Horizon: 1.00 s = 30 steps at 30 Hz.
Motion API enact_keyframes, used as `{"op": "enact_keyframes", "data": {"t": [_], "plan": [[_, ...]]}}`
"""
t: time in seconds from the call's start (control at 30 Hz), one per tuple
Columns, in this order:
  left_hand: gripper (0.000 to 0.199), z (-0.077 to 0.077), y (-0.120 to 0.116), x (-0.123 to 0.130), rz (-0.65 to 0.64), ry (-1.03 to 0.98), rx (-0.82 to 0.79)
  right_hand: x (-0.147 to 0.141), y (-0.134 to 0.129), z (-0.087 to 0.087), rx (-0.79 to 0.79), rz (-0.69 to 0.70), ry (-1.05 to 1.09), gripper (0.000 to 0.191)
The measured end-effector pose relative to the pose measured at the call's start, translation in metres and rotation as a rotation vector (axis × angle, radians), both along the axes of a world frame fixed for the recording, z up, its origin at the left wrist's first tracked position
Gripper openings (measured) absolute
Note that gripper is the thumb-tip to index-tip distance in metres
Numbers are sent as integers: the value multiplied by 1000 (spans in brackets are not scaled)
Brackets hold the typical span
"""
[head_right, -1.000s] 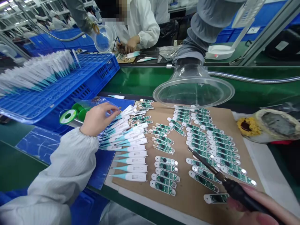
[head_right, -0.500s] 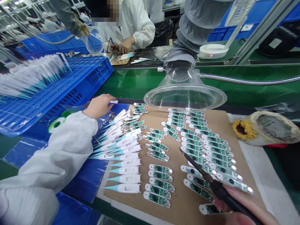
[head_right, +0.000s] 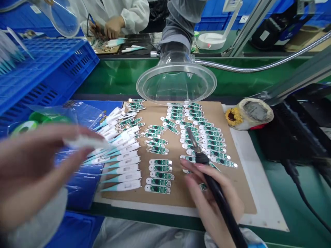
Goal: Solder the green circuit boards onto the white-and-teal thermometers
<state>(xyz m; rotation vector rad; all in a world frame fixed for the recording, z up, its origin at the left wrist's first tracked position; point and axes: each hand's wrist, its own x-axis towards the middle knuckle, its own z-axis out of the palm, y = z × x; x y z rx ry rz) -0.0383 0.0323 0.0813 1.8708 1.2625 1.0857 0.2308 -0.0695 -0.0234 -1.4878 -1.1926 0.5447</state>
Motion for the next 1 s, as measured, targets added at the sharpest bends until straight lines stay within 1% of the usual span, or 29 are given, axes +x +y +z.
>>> {"op": "enact_keyframes", "data": {"t": [0.03,0.07,0.13,0.17,0.23,0.3,0.37,0.43,0.53,0.63,0.8,0.93,1.0], "plan": [[28,-6,-20,13,-83,-8,-42,-6,-2,2,1,74,29,38],[28,-15,-35,25,-147,-112,-111,-13,-4,5,-2,150,43,40],[22,-36,-54,45,-171,-298,-330,-25,-7,9,5,235,20,42],[18,-46,-58,52,-163,-391,-425,-30,-9,11,6,236,3,41],[14,-62,-61,60,-132,-541,-572,-38,-11,14,-3,191,-8,36],[16,-70,-60,60,-129,-652,-665,-43,-12,16,-10,164,20,32],[18,-71,-58,56,-148,-738,-705,-45,-13,18,-2,161,44,31],[17,-69,-56,53,-154,-811,-705,-47,-14,19,8,146,51,31],[10,-66,-55,51,-127,-894,-710,-48,-16,19,-12,113,38,30],[5,-65,-54,52,-100,-950,-743,-49,-17,18,-35,118,25,30],[6,-66,-53,51,-74,-977,-766,-50,-16,17,-47,145,60,29],[7,-65,-53,51,-100,-990,-794,-47,-16,13,-12,164,0,29],[8,-64,-54,52,-108,-1005,-814,-43,-20,8,-25,165,-26,33]]}}
